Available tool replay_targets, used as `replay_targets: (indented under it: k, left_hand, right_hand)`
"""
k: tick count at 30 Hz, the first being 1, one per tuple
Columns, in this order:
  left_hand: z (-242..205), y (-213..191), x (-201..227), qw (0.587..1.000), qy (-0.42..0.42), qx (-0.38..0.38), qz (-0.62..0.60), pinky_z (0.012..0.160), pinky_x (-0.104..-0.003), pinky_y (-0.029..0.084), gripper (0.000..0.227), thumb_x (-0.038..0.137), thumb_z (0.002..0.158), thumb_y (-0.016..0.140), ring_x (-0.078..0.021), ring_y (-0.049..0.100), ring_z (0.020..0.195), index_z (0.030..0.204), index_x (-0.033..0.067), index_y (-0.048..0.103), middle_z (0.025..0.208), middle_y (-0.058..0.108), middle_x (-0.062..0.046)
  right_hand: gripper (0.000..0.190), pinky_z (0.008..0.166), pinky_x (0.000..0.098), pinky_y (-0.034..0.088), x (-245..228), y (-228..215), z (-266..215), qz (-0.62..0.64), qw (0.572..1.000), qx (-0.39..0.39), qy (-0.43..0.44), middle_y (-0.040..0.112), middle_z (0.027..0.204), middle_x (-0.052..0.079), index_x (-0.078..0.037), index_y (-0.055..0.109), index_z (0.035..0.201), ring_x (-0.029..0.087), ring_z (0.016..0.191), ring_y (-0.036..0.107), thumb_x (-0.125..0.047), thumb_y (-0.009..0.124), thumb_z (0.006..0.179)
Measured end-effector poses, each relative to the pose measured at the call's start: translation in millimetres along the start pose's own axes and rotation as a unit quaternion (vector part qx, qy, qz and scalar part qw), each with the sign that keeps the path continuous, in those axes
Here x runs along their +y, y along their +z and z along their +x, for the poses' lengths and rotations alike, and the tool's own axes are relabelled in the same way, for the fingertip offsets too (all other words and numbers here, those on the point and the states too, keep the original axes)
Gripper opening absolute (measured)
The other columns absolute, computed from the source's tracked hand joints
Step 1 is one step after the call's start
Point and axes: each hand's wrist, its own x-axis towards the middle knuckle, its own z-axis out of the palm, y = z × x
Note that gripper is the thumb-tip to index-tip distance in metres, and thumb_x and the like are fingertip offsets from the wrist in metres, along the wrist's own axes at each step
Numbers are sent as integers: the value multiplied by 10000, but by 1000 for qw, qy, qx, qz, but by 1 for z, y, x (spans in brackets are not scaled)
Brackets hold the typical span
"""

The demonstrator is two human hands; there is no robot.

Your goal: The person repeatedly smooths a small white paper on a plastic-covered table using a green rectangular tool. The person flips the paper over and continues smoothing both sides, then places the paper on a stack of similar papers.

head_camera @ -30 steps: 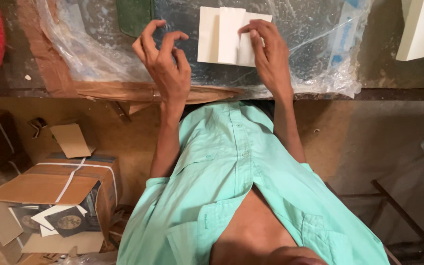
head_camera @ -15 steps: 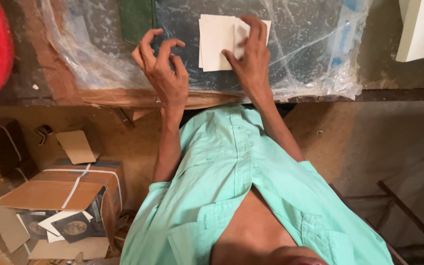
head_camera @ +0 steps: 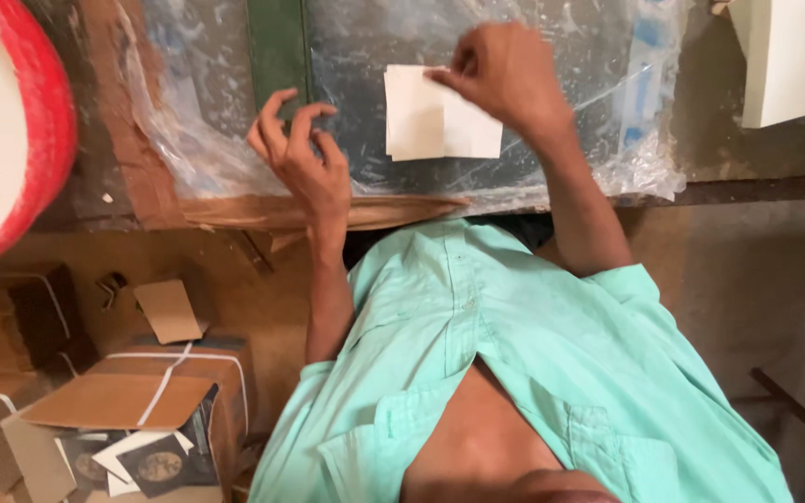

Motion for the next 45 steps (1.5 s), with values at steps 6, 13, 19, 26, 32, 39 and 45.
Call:
replay_targets:
  k: [6, 13, 19, 26, 32, 39, 45]
  left_hand:
    - [-11, -6, -7, 1000, -22, -2, 12, 929, -420, 440, 299, -99, 844, 563, -293, 449, 1169, 986, 83, 753, 1333, 572, -85]
    - [-8, 4, 8, 999, -3, -33, -1, 929, -422, 443, 279, -87, 855, 575, -340, 414, 1246, 993, 89, 741, 1346, 550, -105]
    - [-13, -1, 7, 1000, 17, 3, 22, 1089, -489, 388, 241, -69, 866, 627, -347, 409, 1290, 1001, 95, 742, 1362, 543, -106]
    - [-14, -9, 7, 1000, -15, 26, 7, 1067, -506, 388, 247, -72, 874, 616, -372, 397, 1287, 1004, 100, 737, 1363, 539, -122]
    - [-18, -8, -3, 998, -18, 53, 16, 1056, -497, 387, 221, -54, 890, 637, -360, 384, 1287, 996, 113, 734, 1369, 530, -107]
    - [-9, -4, 7, 999, -7, 32, 14, 1080, -512, 386, 301, -83, 833, 581, -361, 369, 1308, 1000, 104, 747, 1378, 519, -101]
    - [40, 22, -19, 979, 86, 47, 181, 995, -592, 371, 569, 256, 846, 799, -501, 298, 1275, 1337, 28, 626, 1406, 399, -274]
  right_hand:
    - [558, 569, 382, 529, -9, 49, -44, 42, 995, -12, 94, 727, 692, 85, -22, 691, 892, 268, 623, 706, -546, 861, 805]
    - [385, 609, 337, 528, -5, 65, -57, 147, 978, 27, 143, 731, 725, 68, -66, 731, 867, 207, 658, 715, -445, 784, 908]
    - [335, 584, 305, 449, 13, 71, -54, 225, 964, -16, 141, 645, 679, 24, -43, 676, 890, 139, 624, 595, -361, 745, 969]
    - [261, 757, 258, 546, 33, 46, -50, 432, 892, -123, 45, 613, 854, -60, -61, 638, 949, 48, 834, 607, -281, 679, 1085]
    - [238, 665, 293, 608, 41, -11, -15, 377, 871, -314, 30, 620, 806, 39, -32, 636, 988, 113, 744, 647, -258, 660, 1055]
    - [680, 964, 394, 613, 3, 4, -3, 496, 852, -161, -43, 525, 1596, 173, -58, 271, 1644, 272, 1286, 695, -211, 633, 1090]
    - [781, 1103, 479, 454, -10, 42, -67, 174, 982, 68, -17, 563, 1501, 197, -53, 301, 1611, 400, 1367, 526, -152, 786, 1006]
